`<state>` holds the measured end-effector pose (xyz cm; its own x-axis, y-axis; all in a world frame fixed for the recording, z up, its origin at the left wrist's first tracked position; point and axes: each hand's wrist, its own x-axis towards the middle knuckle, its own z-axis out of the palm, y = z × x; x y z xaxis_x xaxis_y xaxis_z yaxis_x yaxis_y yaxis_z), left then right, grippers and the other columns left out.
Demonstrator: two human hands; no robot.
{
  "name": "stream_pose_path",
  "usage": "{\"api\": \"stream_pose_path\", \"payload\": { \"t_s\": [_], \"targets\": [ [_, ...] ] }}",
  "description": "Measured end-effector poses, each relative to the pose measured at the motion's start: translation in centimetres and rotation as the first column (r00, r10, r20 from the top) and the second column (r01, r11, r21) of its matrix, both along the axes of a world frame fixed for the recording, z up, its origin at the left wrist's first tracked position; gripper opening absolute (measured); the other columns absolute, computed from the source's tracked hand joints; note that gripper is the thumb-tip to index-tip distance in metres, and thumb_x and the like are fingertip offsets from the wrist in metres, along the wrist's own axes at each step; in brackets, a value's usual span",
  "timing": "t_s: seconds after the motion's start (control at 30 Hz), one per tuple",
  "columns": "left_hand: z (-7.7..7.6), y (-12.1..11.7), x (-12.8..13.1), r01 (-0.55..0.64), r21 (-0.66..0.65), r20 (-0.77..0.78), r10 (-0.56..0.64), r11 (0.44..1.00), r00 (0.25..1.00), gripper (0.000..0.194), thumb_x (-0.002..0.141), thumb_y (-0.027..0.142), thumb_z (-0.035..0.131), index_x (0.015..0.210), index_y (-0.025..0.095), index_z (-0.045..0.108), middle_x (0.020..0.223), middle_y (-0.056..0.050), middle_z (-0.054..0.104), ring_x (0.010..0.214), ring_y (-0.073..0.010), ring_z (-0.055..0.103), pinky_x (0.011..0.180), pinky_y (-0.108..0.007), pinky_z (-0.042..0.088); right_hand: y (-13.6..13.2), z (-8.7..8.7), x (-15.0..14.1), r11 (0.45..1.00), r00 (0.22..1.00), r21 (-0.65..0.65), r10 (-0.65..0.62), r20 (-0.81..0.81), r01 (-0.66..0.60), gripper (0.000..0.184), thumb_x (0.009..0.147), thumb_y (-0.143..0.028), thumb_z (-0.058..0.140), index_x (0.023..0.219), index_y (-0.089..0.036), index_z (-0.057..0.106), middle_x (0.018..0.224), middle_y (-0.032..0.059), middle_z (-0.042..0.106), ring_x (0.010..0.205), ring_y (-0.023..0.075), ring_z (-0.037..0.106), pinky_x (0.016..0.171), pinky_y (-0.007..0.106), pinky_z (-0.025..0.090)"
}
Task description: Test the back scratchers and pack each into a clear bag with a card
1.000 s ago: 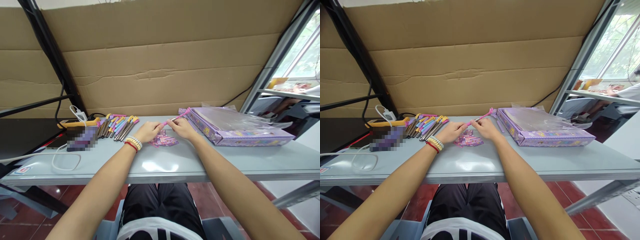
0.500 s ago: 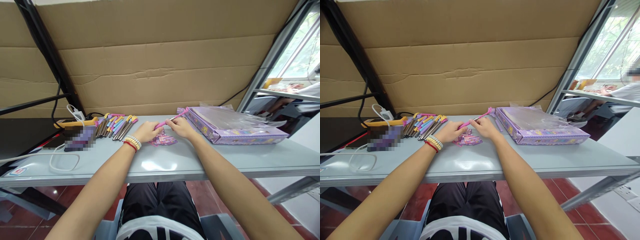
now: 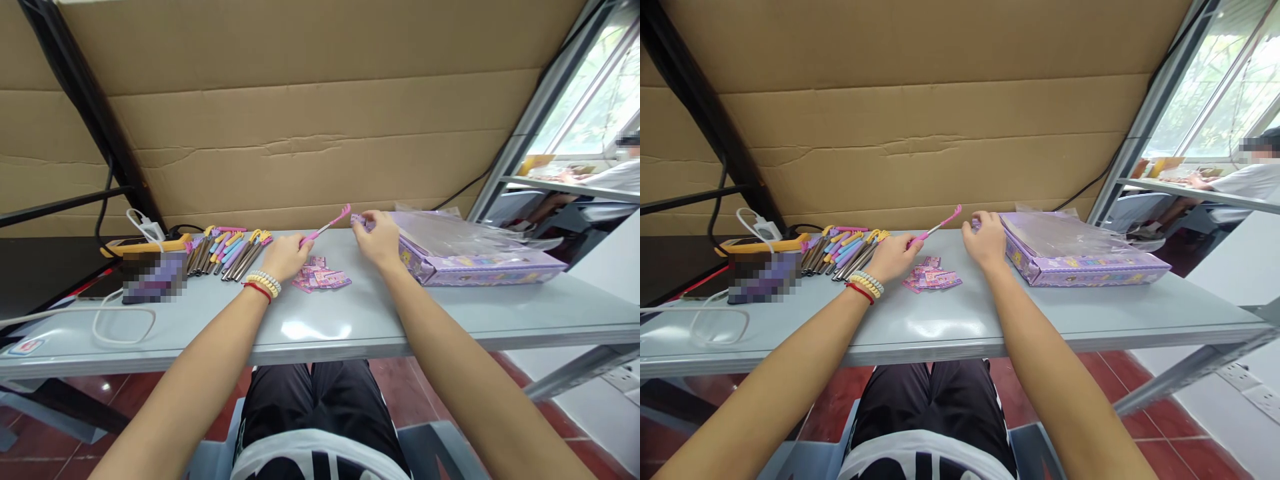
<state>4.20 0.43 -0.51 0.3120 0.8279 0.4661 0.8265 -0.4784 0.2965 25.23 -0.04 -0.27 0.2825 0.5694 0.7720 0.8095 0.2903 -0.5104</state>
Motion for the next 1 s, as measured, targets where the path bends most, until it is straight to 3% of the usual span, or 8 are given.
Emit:
{"api": "stream_pose_path", "payload": {
  "t_s": [0.07, 0.23, 0.43, 0.63, 0.8, 1.0],
  "targets": [
    [0.0, -0.1, 0.1, 0.004, -0.012, -0.017, -0.004, 1.000, 1.000, 0.041, 0.092, 0.047, 0.036, 0.090, 0.018, 0.067, 0.075, -0.007, 0.068, 0.070, -0.0203, 0.059, 0.058, -0.029, 0.030, -0.1, 0.4, 0.8, 0.988, 0.992, 0.087, -0.126, -0.012, 0.127, 0.029, 0.073, -0.027, 0.053, 0.096, -0.012, 0.062, 0.103, 0.0170, 0.061, 0.089, 0.0243, 0.057, 0.079, 0.036, 0.043],
    [0.1, -0.4, 0.2, 0.010, -0.026, -0.021, -0.010, 1.000, 1.000, 0.040, 0.091, 0.046, 0.038, 0.087, 0.018, 0.066, 0.074, -0.007, 0.068, 0.069, -0.0202, 0.058, 0.057, -0.029, 0.029, -1.1, 1.7, 2.8, 0.957, 0.971, 0.166, -0.238, -0.008, 0.236, 0.027, 0.074, -0.022, 0.047, 0.096, -0.014, 0.058, 0.100, 0.0155, 0.056, 0.092, 0.0256, 0.056, 0.085, 0.041, 0.042],
    [0.3, -0.6, 0.3, -0.005, -0.047, -0.041, 0.003, 0.999, 0.999, 0.040, 0.091, 0.046, 0.037, 0.087, 0.019, 0.067, 0.075, -0.007, 0.068, 0.070, -0.0208, 0.059, 0.058, -0.029, 0.031, -0.3, 0.6, 5.3, 0.916, 0.914, -0.112, -0.396, -0.085, 0.386, 0.047, 0.066, -0.035, 0.060, 0.107, -0.012, 0.053, 0.104, 0.0219, 0.049, 0.091, 0.0342, 0.055, 0.079, 0.049, 0.041],
    [0.3, -0.7, 0.3, 0.005, -0.070, -0.058, -0.010, 0.998, 0.998, 0.041, 0.091, 0.046, 0.037, 0.088, 0.018, 0.067, 0.076, -0.008, 0.069, 0.069, -0.0203, 0.059, 0.057, -0.029, 0.031, 0.7, -0.6, 6.6, 0.921, 0.917, -0.055, -0.389, -0.089, 0.385, 0.050, 0.070, -0.049, 0.059, 0.105, -0.014, 0.051, 0.097, 0.0228, 0.053, 0.085, 0.0346, 0.056, 0.078, 0.050, 0.040],
    [0.3, -0.6, 0.4, 0.016, -0.072, -0.076, -0.022, 0.997, 0.997, 0.041, 0.091, 0.046, 0.037, 0.088, 0.019, 0.067, 0.077, -0.008, 0.069, 0.069, -0.0207, 0.059, 0.056, -0.029, 0.030, 0.0, 0.3, 7.2, 0.914, 0.903, -0.173, -0.395, -0.169, 0.368, 0.040, 0.068, -0.048, 0.060, 0.092, -0.017, 0.054, 0.083, 0.0212, 0.058, 0.083, 0.0370, 0.057, 0.075, 0.050, 0.041],
    [0.3, -0.7, 0.4, 0.015, -0.073, -0.067, -0.020, 0.997, 0.998, 0.040, 0.091, 0.045, 0.037, 0.088, 0.019, 0.067, 0.077, -0.008, 0.069, 0.069, -0.0204, 0.059, 0.058, -0.029, 0.032, -1.3, 1.7, 3.7, 0.968, 0.968, -0.060, -0.246, -0.043, 0.243, 0.019, 0.069, -0.032, 0.055, 0.084, -0.019, 0.054, 0.073, 0.0118, 0.063, 0.074, 0.0275, 0.059, 0.073, 0.041, 0.045]
  ]
}}
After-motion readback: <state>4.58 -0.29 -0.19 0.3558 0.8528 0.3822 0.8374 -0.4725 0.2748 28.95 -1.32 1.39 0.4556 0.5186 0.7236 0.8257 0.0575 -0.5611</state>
